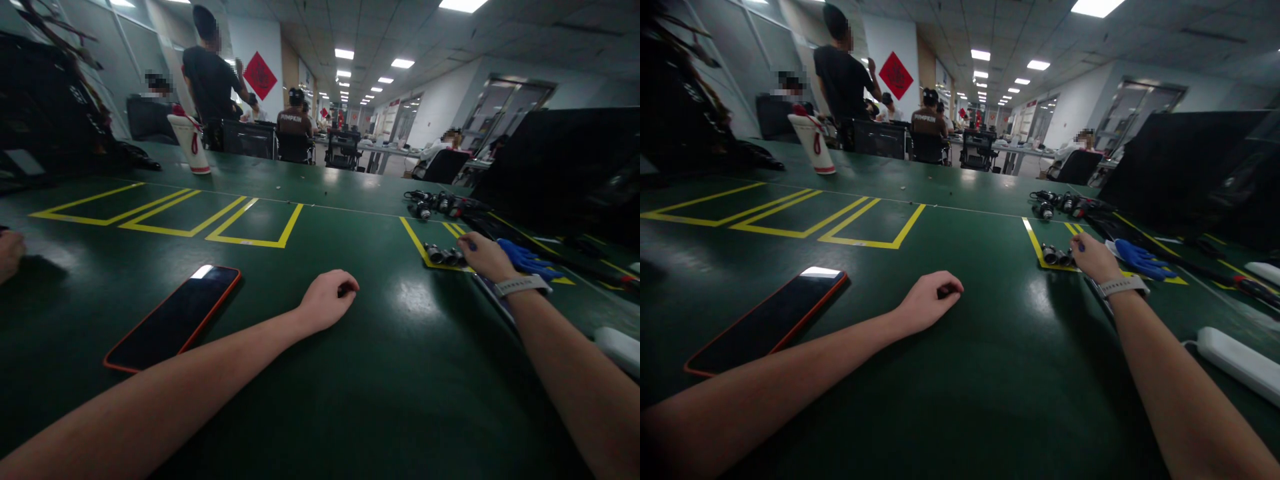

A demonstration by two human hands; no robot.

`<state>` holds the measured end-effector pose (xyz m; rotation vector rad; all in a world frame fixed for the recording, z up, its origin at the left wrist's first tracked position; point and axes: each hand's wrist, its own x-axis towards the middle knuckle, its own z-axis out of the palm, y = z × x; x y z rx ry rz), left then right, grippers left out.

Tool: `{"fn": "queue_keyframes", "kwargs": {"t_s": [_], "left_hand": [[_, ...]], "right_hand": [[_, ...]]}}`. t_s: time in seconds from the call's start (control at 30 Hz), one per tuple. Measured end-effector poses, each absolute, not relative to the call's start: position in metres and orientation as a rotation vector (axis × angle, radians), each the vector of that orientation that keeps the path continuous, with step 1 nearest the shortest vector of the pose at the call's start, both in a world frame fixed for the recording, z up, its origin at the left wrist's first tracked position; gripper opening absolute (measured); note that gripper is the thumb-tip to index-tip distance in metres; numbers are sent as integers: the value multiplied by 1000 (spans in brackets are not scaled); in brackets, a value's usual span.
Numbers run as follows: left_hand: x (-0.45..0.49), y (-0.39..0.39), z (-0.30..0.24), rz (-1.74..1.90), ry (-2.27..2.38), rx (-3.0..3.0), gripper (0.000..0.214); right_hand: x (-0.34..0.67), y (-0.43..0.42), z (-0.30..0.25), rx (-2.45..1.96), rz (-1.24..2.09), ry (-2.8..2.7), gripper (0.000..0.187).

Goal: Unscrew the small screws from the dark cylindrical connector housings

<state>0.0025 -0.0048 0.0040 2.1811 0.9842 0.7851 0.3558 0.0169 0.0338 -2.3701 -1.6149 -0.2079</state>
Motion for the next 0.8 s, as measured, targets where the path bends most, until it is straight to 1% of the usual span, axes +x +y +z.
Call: {"fn": "queue_keyframes", "kwargs": {"t_s": [0.1,0.27,0.57,0.8], "left_hand": [[2,-6,5,773,984,2179,13],[2,-6,6,763,976,2191,14],[3,-7,7,755,984,2202,14],[2,-5,4,768,983,2167,13]], "right_hand": [[355,18,30,-2304,-61,-1753,15],[355,17,30,-2225,-5,-1842,19],[355,13,35,-2173,-72,-1831,20],[334,2,73,-2096,-73,-1655,22]]}}
